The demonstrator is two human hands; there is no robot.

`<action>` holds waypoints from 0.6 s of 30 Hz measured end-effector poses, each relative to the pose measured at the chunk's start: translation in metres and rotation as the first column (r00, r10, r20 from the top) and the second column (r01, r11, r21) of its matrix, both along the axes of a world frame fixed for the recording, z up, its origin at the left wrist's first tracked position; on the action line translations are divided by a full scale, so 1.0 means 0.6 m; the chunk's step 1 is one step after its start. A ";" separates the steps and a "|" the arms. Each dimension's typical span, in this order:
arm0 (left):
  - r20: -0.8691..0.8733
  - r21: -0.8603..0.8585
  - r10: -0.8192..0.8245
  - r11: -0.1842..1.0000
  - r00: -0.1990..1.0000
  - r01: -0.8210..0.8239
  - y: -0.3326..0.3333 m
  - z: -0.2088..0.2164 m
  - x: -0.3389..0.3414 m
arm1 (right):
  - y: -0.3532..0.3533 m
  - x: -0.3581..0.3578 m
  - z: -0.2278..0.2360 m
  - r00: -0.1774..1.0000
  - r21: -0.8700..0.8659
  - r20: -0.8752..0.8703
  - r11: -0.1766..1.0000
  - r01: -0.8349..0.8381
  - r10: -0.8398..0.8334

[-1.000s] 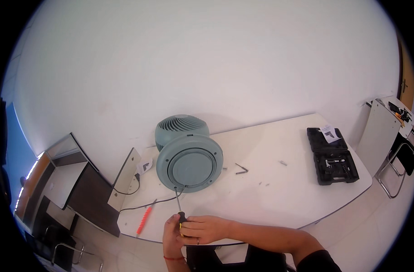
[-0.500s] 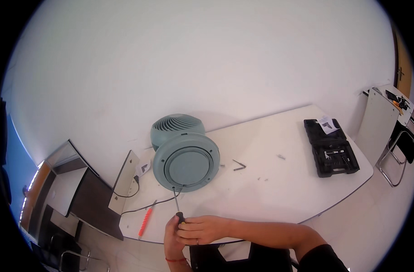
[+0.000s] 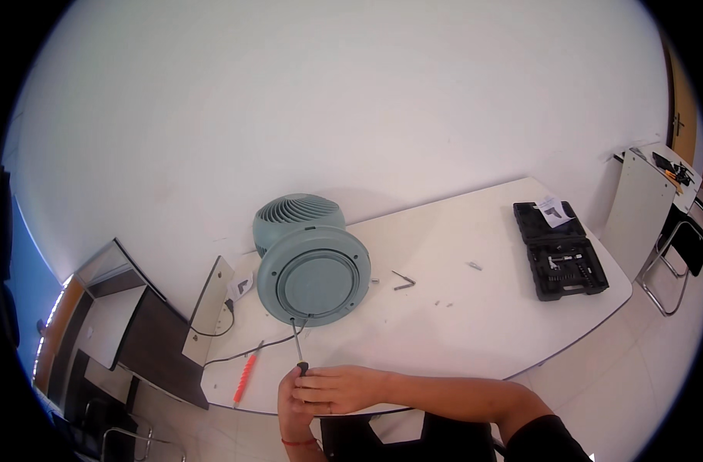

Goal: The person uses a screwdriver to remove screws from the base of a teal desk fan. Screws are placed on the table as they are removed. The fan remains on the table throughout the process.

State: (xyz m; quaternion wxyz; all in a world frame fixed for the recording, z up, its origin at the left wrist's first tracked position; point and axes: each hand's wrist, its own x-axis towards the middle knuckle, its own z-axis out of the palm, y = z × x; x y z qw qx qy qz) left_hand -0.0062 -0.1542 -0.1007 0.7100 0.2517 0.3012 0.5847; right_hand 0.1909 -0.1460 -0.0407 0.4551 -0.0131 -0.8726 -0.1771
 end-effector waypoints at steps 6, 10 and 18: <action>-0.080 0.038 -0.026 0.999 0.996 0.029 -0.002 -0.007 0.010 | 0.001 0.002 -0.020 0.997 0.024 0.032 0.997 0.070 -0.070; 0.083 -0.019 -0.051 0.998 0.995 0.053 0.004 -0.038 -0.013 | -0.005 -0.001 -0.017 1.000 0.017 -0.010 1.000 0.026 -0.026; -0.050 0.071 -0.007 0.997 0.999 0.011 -0.004 -0.021 0.013 | 0.002 0.002 -0.025 0.993 0.036 0.098 0.997 0.067 -0.070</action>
